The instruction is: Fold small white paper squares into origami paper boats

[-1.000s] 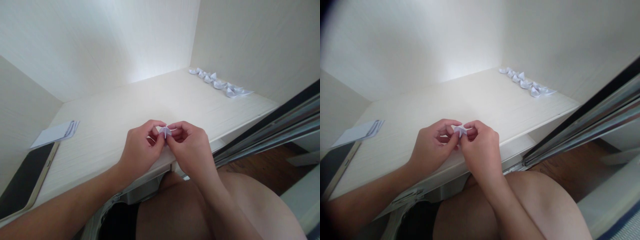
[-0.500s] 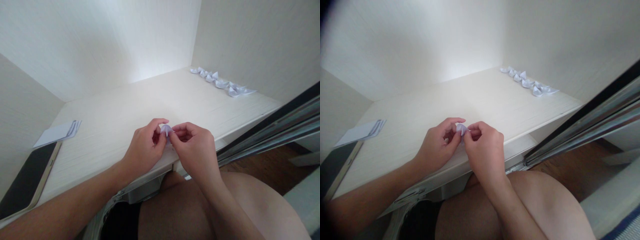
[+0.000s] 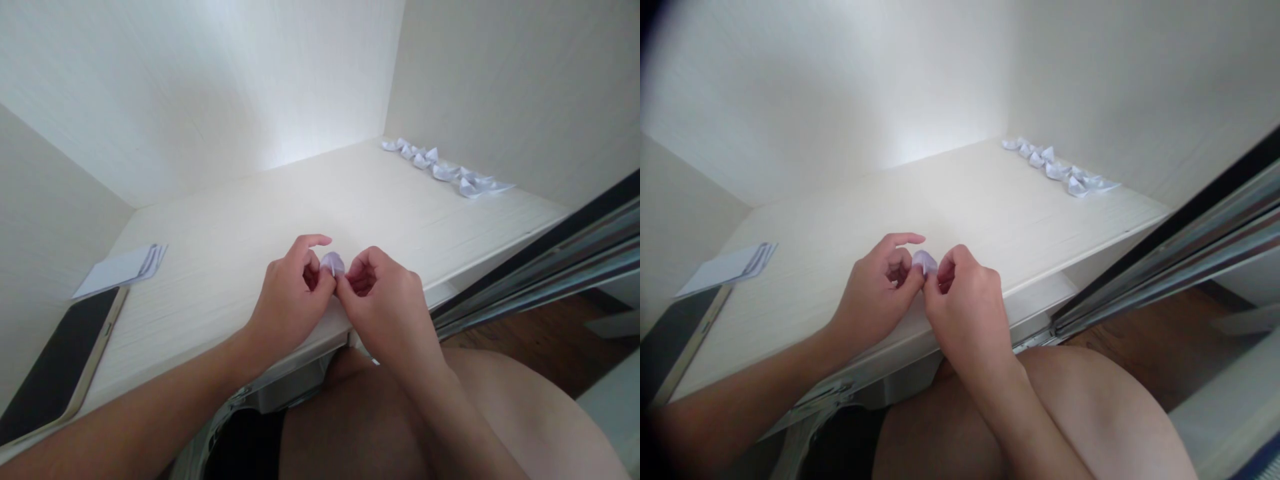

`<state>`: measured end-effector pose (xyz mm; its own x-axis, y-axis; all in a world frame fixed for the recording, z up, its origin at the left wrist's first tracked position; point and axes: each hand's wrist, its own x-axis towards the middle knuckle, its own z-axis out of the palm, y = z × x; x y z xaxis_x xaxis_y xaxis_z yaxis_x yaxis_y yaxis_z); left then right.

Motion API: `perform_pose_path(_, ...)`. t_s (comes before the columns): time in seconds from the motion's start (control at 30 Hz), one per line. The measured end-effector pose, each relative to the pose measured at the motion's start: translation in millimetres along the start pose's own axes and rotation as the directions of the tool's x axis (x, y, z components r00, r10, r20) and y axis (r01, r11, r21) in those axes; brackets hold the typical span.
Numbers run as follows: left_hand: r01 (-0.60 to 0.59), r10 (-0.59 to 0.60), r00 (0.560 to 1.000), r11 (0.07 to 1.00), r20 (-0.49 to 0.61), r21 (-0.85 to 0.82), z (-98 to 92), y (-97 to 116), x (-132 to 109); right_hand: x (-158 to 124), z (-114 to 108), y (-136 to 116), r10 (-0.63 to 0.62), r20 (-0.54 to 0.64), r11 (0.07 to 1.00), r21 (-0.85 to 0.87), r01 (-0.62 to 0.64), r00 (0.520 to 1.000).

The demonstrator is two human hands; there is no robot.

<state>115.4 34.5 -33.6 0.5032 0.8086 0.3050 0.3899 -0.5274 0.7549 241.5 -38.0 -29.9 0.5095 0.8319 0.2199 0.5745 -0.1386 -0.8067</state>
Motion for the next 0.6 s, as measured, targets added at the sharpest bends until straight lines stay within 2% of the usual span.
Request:
perform_pose_path(0.13,-0.038,0.039,0.995,0.999,0.093,-0.006,-0.8,-3.0,-2.3,1.9,-1.1,2.2,0.037,0.000,0.996,0.080,-0.037,0.999)
perform_pose_path(0.27,-0.051,0.061,0.986,0.996,0.156,-0.067,-2.2,-4.9,-2.7,3.0,-4.1,5.0,0.067,0.056,0.984,0.160,-0.075,0.996)
perform_pose_path(0.43,-0.004,0.035,0.976,0.990,0.216,-0.142,-4.6,-2.5,0.5,5.8,-7.1,5.2,0.066,0.083,0.984,0.162,-0.079,0.994)
perform_pose_path(0.6,0.073,-0.018,0.961,0.979,0.277,-0.192,-6.9,-0.4,1.0,3.4,-5.6,5.1,0.016,0.063,0.995,0.099,-0.022,0.998)
